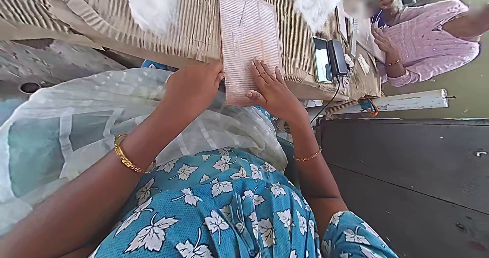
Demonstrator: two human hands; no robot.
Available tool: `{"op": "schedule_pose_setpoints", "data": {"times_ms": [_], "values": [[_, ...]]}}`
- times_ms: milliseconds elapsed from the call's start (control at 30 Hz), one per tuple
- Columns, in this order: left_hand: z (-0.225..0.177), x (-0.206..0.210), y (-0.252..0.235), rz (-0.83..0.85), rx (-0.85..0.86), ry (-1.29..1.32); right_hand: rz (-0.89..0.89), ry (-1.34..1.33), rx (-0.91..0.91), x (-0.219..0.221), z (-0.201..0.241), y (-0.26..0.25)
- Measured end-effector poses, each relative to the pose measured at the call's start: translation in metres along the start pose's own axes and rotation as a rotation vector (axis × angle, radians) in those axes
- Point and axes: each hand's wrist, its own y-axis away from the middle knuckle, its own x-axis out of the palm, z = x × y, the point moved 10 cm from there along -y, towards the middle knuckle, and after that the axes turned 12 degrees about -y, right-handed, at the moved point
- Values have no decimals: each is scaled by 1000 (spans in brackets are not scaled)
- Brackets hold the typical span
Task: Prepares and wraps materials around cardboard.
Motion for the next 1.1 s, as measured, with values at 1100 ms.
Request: {"op": "schedule_pose_setpoints", "data": {"times_ms": [1100], "values": [[16, 15, 12, -85, 83, 17, -71, -6, -30, 5, -17, -4]]}}
